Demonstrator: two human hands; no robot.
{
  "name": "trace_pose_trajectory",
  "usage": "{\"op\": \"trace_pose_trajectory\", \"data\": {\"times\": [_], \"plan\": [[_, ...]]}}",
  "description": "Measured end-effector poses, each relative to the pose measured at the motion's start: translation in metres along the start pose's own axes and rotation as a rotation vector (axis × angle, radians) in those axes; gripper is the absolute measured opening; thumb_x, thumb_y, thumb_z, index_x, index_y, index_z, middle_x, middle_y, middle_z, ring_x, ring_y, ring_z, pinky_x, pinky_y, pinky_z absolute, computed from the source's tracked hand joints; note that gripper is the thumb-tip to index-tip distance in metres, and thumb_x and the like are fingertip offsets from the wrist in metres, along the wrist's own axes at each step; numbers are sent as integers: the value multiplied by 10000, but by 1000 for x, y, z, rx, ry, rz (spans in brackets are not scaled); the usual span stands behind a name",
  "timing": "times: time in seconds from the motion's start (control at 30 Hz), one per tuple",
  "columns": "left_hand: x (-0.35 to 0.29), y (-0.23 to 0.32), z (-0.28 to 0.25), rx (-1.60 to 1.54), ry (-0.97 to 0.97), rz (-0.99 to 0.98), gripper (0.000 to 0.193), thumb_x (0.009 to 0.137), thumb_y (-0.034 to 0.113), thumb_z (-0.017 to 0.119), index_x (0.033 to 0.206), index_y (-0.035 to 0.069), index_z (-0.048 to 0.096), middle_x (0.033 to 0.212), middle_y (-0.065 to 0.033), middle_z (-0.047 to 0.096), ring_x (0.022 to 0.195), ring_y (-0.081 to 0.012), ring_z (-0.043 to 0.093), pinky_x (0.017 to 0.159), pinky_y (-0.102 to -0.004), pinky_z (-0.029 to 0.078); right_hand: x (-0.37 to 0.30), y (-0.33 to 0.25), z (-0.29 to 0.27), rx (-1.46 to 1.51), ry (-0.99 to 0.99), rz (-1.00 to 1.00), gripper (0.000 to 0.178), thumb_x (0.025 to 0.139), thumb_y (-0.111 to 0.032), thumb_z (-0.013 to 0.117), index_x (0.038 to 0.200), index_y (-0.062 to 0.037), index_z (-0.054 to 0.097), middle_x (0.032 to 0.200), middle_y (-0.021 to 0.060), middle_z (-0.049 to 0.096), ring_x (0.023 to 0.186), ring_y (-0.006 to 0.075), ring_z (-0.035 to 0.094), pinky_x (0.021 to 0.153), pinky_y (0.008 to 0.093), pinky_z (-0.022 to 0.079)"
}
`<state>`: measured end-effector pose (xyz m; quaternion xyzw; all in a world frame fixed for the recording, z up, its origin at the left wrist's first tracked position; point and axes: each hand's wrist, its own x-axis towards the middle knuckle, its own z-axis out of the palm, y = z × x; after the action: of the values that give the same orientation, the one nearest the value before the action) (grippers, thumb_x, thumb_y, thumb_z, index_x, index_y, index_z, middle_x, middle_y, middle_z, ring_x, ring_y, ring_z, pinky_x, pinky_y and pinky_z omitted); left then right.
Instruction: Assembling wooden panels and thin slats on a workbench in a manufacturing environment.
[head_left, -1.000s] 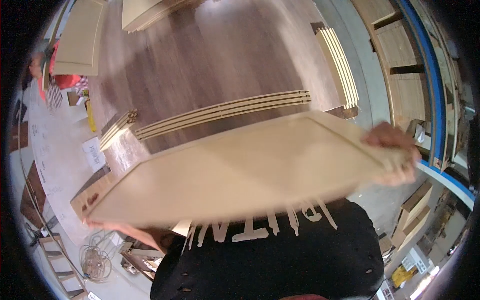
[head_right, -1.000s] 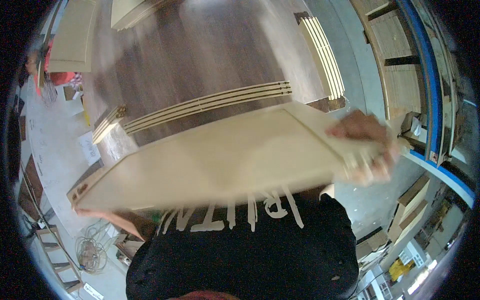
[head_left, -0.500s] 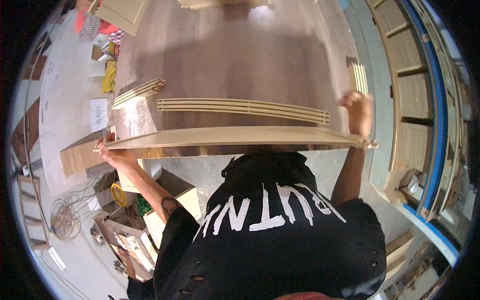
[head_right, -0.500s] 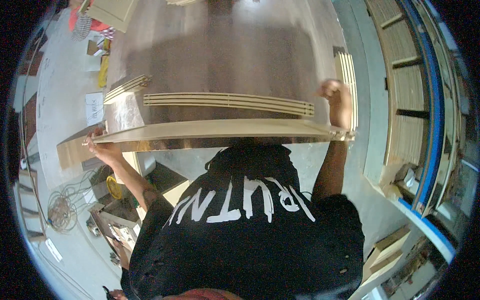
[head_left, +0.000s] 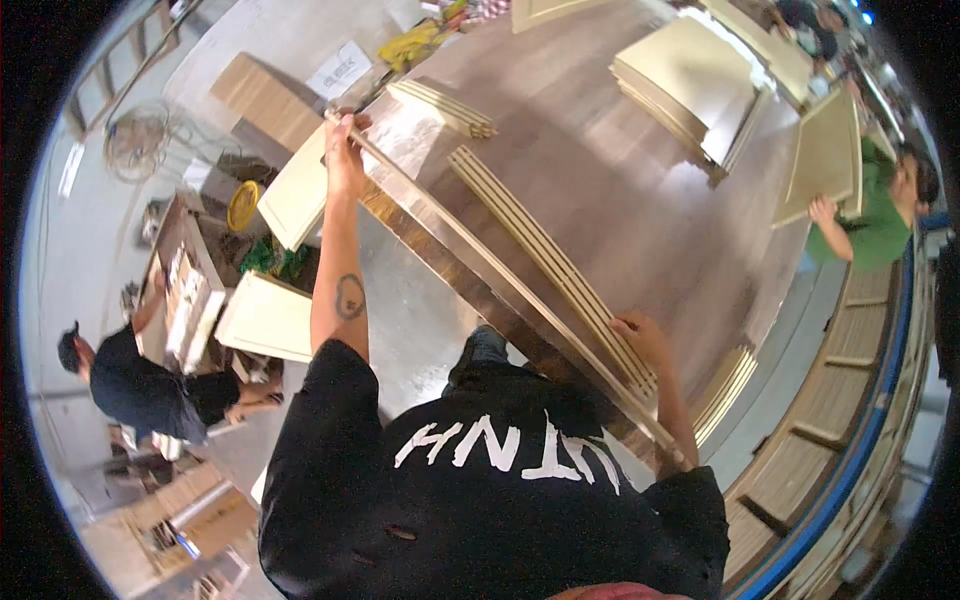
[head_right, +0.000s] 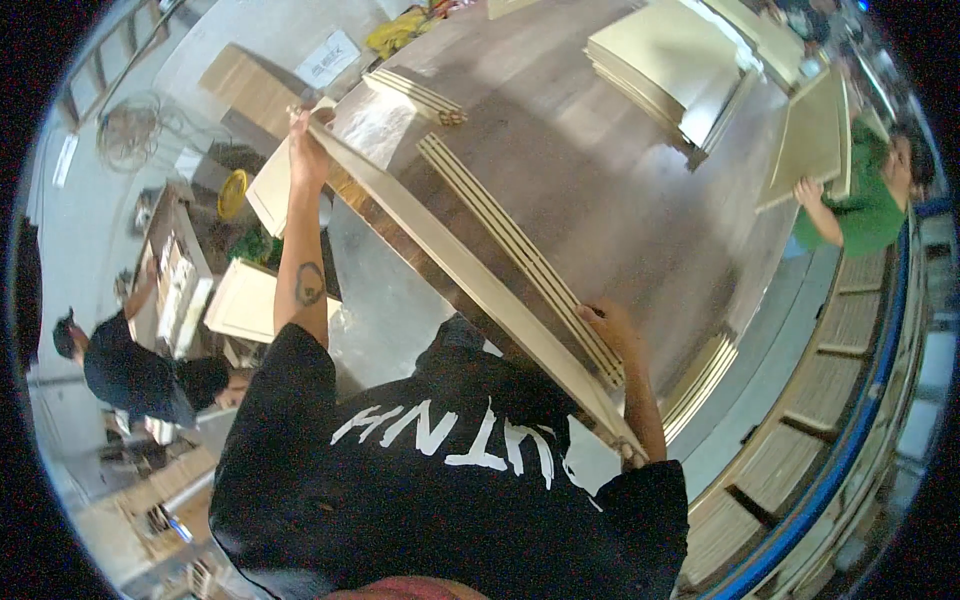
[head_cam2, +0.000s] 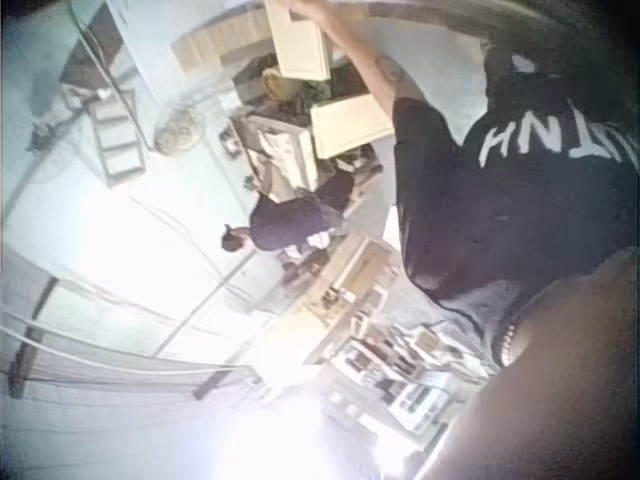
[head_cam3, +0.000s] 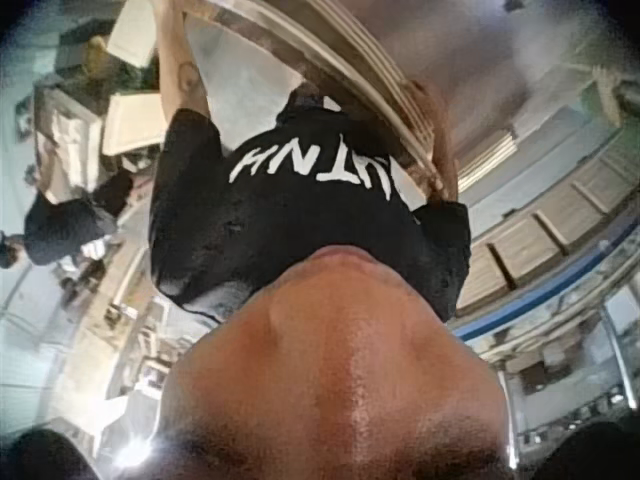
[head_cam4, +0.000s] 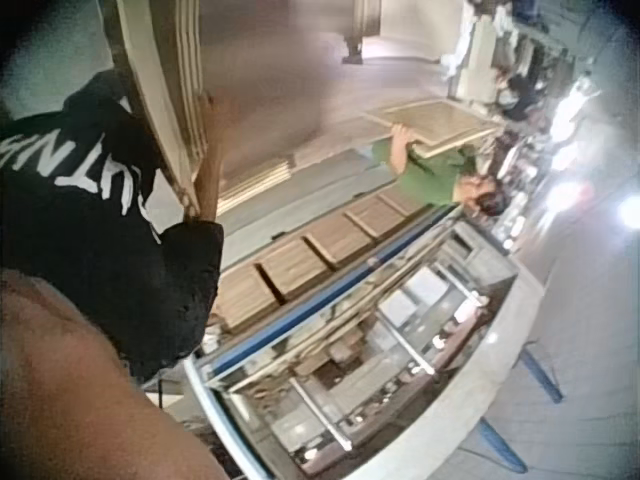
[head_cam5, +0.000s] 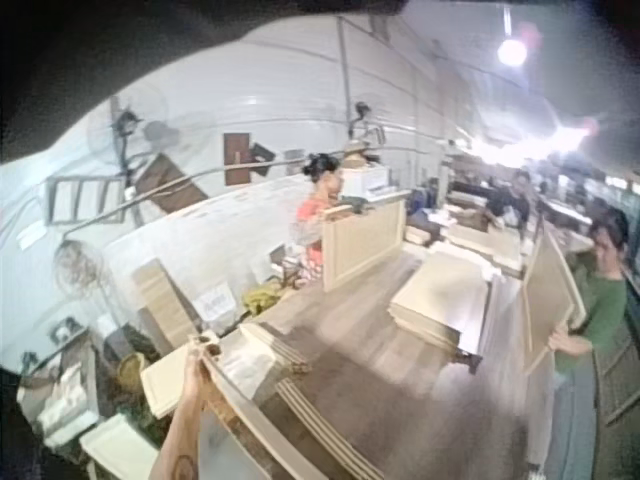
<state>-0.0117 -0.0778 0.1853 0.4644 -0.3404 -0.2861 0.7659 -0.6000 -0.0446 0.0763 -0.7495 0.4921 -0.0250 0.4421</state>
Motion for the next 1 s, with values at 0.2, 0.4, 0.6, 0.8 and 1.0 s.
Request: {"op": "trace_pose_trajectory", "data": {"times": [0.2,0.4,0.6,0.8,1.0], "plan": [[-23,9,0,84,65,51,433,883,391,590,1140,53,505,970,-69,578,967,-189,520,863,-356,382,26,28,6,-124,-23,88,495,940,-445,495,1140,-13,631,1088,199,653,997,323,622,865,401,466],[-24,13,6,168,12,43,565,848,418,601,1265,55,484,1214,-120,540,1162,-242,484,1027,-363,316,36,40,14,-187,320,-11,458,923,-418,554,871,33,610,677,141,555,644,195,543,610,367,437],[-20,35,6,355,27,84,592,791,439,678,1228,75,513,1169,-119,567,1112,-240,503,979,-381,373,-12,15,-59,236,80,54,389,776,-328,718,981,-22,594,733,21,525,689,142,539,608,301,422],[0,34,33,317,71,-29,478,905,395,590,1263,82,549,1225,-58,583,1143,-187,522,997,-343,379,-63,-125,-137,148,-47,-114,345,798,-105,627,1130,-31,571,897,86,632,793,178,617,699,335,533],[45,8,17,141,-36,196,234,936,287,571,911,56,601,827,-2,572,787,-110,502,727,-257,410,-86,-242,-169,-266,198,-361,473,924,-203,568,1353,-67,425,804,139,681,567,246,625,529,390,492]]}}
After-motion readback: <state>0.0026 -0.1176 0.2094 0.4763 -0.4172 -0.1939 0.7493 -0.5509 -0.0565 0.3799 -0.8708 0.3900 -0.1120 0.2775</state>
